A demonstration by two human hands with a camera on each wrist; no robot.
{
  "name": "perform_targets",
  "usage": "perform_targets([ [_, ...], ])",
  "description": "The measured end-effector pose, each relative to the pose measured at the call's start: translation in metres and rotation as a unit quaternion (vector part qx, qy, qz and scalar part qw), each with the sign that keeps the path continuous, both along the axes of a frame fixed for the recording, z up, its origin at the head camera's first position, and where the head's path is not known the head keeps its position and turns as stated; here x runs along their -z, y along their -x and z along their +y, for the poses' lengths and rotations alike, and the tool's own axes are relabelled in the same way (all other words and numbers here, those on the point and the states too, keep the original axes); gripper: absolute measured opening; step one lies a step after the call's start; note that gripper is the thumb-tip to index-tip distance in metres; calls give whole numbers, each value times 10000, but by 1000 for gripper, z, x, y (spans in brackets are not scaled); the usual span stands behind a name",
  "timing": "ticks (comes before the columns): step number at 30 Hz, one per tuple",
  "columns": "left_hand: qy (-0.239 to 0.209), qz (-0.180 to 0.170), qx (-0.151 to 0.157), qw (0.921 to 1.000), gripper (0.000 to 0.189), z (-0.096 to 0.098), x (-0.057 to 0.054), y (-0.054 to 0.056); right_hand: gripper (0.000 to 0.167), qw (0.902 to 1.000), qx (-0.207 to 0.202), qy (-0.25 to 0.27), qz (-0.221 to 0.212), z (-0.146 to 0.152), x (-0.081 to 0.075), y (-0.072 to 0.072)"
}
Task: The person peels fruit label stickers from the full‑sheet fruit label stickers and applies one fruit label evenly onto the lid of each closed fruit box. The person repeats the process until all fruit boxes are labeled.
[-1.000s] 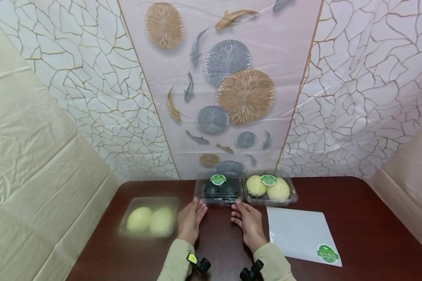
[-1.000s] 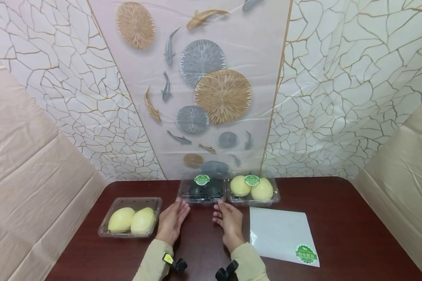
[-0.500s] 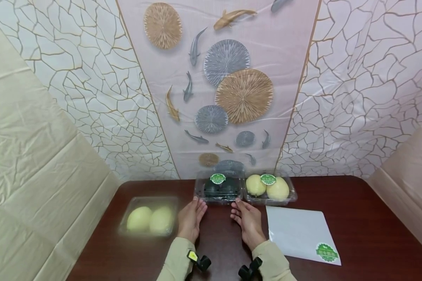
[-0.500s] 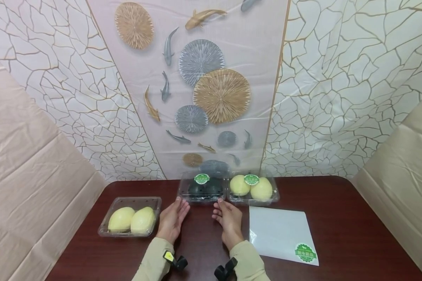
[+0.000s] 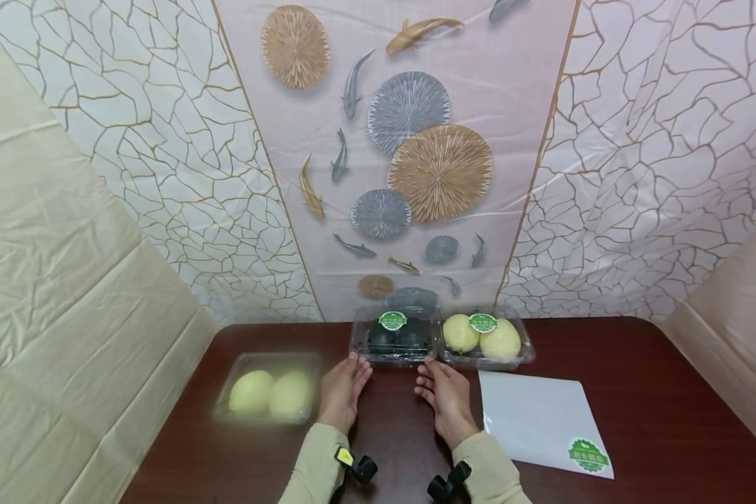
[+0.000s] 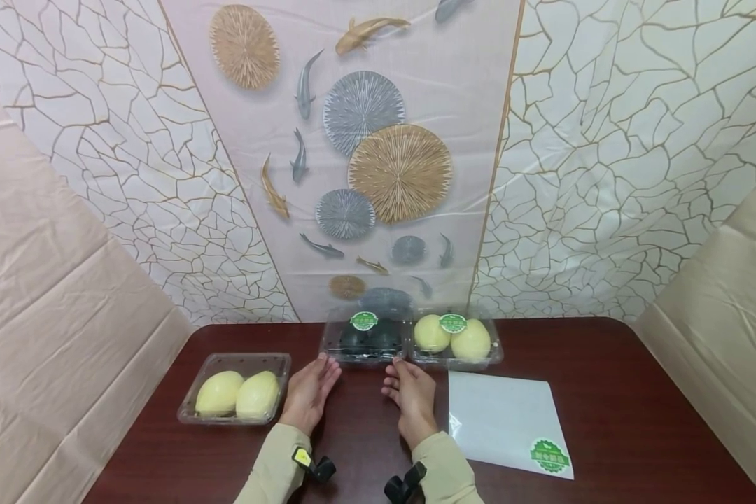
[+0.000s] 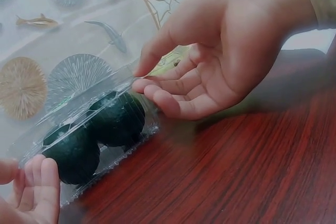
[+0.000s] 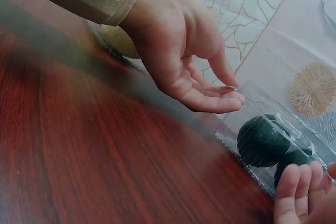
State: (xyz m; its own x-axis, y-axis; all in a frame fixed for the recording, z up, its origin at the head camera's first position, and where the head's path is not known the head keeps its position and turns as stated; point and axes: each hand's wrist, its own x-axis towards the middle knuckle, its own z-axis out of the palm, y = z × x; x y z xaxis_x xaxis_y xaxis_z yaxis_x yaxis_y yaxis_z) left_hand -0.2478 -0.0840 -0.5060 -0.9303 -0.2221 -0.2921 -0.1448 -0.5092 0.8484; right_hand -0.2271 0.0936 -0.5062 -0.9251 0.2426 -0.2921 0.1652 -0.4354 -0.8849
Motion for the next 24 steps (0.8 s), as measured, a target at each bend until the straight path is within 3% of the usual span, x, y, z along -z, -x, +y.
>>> perform_targets([
  [10,64,80,377,9992,34,-5,-2,1,35,9997,-101,-35,-220,3,-7,-2],
  [16,8,-40,799,9968,43,-10,-9,-7,39,9982,-507,-244,-219,7,-12,-9],
  [20,424,-186,1286,9906,55,-13,-19,-18,38,9948,-773,-659,-89,9,-16,-15],
  [24,1094,-174,1787,9777,66,-15,-29,-30,35,9899,-857,-1124,110,10,-23,-23],
])
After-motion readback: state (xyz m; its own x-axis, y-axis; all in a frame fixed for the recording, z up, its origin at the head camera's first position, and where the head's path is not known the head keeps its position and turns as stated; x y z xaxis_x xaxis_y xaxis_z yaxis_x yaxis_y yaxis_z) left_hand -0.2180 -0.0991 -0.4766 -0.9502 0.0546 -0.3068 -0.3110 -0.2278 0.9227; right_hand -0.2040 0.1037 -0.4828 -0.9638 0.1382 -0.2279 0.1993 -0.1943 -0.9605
